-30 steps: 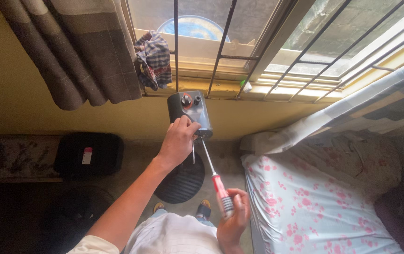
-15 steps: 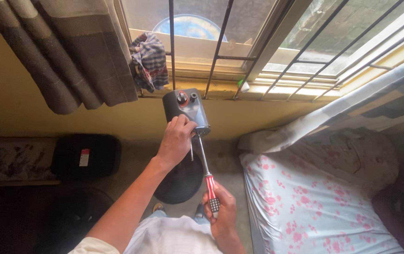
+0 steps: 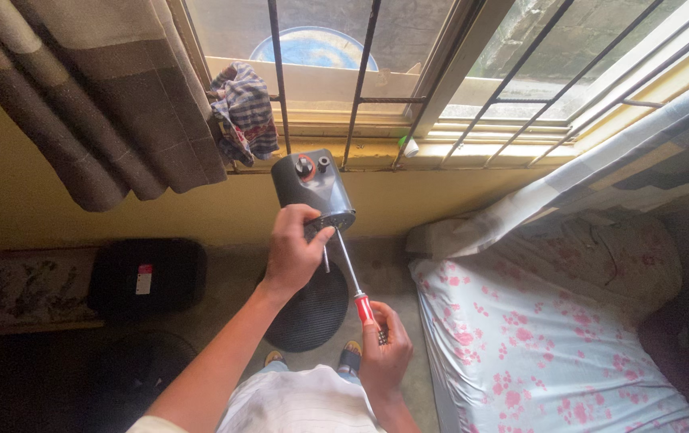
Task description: The person uses a screwdriver to loosen and tighten screws on the base of a small gray electric appliance set on a stool by a window, working on several screws in turn, then picks up a cloth and wipes the appliance.
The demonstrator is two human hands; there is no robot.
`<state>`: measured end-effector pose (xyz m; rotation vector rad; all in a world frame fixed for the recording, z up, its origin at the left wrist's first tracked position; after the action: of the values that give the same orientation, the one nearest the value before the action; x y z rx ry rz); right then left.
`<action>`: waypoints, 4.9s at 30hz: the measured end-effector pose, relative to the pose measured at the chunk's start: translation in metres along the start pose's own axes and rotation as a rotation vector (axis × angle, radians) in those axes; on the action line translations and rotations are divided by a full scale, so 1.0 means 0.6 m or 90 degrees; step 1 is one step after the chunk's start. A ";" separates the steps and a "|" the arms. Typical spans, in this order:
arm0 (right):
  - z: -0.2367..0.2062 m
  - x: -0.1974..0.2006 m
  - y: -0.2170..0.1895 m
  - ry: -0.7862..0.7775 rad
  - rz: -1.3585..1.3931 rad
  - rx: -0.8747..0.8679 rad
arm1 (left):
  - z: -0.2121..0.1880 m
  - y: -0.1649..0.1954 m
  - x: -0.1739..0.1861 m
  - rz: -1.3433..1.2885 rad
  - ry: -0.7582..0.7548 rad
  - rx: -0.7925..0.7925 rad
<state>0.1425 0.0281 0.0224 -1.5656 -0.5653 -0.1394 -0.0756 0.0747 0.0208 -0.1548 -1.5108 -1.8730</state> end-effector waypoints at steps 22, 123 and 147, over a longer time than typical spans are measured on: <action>0.021 -0.020 0.059 -0.287 0.686 -0.187 | -0.123 0.030 -0.084 -0.915 -0.228 0.454; -0.007 0.005 0.075 -0.591 0.873 -0.316 | -0.154 -0.003 -0.106 -1.032 -0.200 0.451; -0.015 0.011 0.051 -0.225 0.219 -0.089 | -0.151 0.024 -0.098 -0.703 -0.235 0.589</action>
<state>0.1636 0.0217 -0.0019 -1.8143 -0.5585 0.3723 0.0064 0.0194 -0.0252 0.9876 -2.9326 -1.6224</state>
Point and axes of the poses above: each hand's wrist, its own z-axis towards the middle knuckle, its own x-axis out of the back of the hand, y = z × x, the point moved 1 cm from there along z, towards the middle knuckle, and after that the axes turned 14 degrees about -y, right-handed, at the moved point
